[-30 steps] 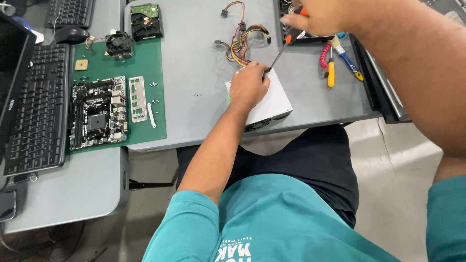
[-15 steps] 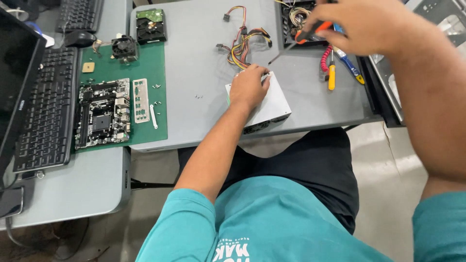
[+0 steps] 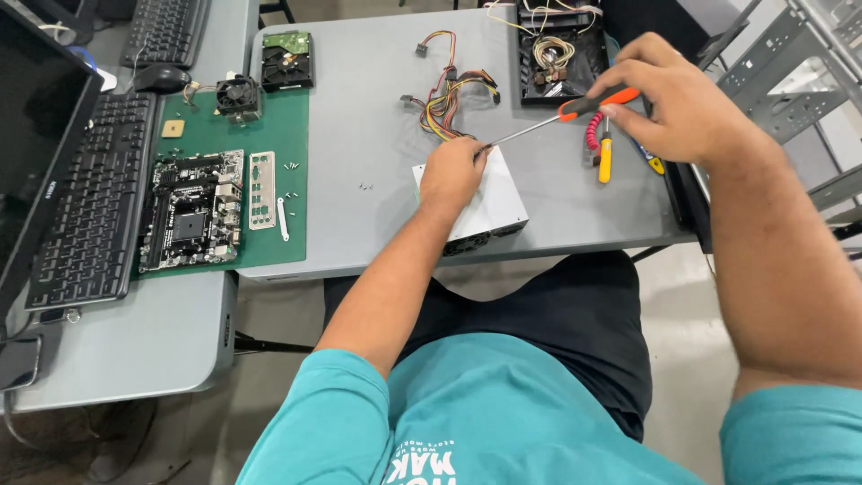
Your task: Disassembling a computer power supply unit by removing screws and opening the metal casing to access internal components.
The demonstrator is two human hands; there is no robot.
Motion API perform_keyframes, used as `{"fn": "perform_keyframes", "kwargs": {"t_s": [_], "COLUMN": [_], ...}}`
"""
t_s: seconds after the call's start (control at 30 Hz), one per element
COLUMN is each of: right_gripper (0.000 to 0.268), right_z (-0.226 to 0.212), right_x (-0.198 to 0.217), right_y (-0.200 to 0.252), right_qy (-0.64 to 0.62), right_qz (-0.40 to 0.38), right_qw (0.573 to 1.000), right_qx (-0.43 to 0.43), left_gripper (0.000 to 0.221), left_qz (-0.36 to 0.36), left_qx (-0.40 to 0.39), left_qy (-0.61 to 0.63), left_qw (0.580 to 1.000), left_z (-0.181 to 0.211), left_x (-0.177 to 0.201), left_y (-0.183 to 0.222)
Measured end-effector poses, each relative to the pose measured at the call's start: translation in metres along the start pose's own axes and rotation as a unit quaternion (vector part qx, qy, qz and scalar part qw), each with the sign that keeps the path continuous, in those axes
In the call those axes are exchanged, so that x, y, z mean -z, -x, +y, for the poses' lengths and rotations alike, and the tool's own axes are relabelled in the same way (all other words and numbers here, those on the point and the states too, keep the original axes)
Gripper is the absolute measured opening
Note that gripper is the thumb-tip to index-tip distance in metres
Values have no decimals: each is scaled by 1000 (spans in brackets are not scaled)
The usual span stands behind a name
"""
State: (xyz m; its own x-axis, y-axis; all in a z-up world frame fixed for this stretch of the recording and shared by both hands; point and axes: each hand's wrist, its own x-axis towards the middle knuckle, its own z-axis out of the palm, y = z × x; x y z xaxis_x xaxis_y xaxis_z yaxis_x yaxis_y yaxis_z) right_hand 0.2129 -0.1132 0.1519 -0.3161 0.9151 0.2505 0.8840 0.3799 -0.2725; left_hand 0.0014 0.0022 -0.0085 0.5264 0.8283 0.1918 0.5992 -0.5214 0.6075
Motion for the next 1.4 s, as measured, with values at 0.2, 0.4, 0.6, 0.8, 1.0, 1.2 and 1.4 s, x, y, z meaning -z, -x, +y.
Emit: {"fn": "perform_keyframes", "kwargs": {"t_s": [0.2, 0.4, 0.6, 0.8, 1.0, 1.2, 1.4], "right_gripper": [19, 12, 14, 20, 38, 18, 24], "right_z": [7, 27, 13, 0, -21, -8, -86], "right_x": [-32, -123, -165, -185, -233, -244, -190], "right_y": [35, 98, 130, 135, 150, 131, 56], "right_qy": [-15, -478, -733, -785, -864, -800, -704], "right_qz": [222, 357, 306, 309, 252, 234, 316], "right_qw": [975, 778, 587, 515, 393, 504, 589], "right_qx": [10, -198, -160, -150, -188, -225, -240], "left_gripper": [35, 43, 43, 45, 34, 32, 57], "left_qz": [109, 247, 96, 89, 185, 227, 57], "left_qx": [5, 91, 157, 173, 181, 105, 154], "left_qy": [121, -12, -112, -129, -65, 93, 432], "left_qw": [987, 965, 976, 972, 964, 964, 887], "left_z": [-19, -116, -143, -141, -112, -70, -19], "left_x": [2, 51, 36, 42, 52, 30, 17], "left_y": [-1, 63, 75, 72, 105, 146, 146]}}
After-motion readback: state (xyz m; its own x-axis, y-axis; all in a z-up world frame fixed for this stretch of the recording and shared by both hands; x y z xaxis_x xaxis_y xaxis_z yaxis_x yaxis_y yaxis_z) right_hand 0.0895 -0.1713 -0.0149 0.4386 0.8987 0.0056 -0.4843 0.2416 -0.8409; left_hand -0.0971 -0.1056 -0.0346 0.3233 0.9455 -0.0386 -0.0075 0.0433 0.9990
